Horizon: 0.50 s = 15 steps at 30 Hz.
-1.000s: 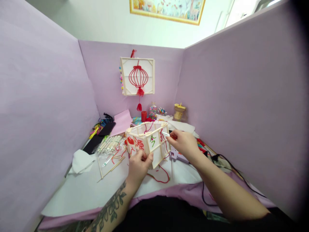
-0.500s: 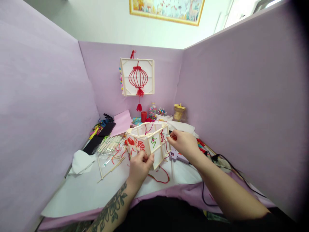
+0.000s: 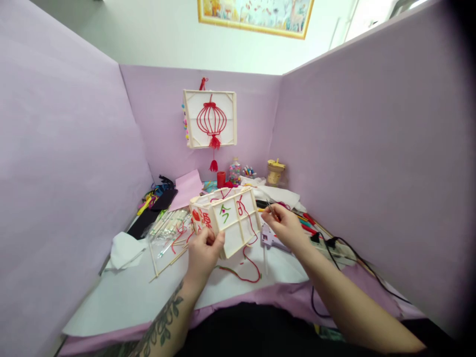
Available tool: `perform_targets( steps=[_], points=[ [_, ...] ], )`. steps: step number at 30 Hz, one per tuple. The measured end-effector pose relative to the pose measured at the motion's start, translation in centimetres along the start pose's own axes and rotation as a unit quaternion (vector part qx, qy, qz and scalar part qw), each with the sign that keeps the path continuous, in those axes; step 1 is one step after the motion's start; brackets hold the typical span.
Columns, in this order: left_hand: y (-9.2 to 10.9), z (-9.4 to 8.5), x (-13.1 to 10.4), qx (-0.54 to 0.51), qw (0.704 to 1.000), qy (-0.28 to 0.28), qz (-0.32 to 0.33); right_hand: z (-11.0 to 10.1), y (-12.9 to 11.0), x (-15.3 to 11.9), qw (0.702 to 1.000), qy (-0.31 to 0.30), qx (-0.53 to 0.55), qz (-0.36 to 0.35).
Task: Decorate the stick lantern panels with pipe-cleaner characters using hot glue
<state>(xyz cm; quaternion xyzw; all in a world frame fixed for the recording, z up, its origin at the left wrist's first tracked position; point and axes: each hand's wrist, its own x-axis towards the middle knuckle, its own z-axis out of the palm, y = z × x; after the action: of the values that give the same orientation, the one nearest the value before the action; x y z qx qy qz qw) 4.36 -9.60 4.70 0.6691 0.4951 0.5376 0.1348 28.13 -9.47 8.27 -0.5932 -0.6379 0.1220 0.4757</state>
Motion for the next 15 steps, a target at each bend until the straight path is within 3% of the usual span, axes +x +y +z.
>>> perform_targets(
  steps=[5, 10, 15],
  points=[
    [-0.4, -0.9, 0.4, -0.005, 1.000, -0.001, -0.015, 3.2, -1.5, 1.3, 0.994, 0.047, 0.059, -0.083],
    [-0.9, -1.0, 0.3, -0.010, 1.000, 0.001, -0.010, 5.4, -2.4, 1.8, 0.992, 0.068, 0.057, -0.084],
    [-0.8, -0.9, 0.3, -0.015, 1.000, 0.003, -0.006, 5.9, -2.0, 2.0, 0.994, 0.071, 0.022, -0.085]
  ],
)
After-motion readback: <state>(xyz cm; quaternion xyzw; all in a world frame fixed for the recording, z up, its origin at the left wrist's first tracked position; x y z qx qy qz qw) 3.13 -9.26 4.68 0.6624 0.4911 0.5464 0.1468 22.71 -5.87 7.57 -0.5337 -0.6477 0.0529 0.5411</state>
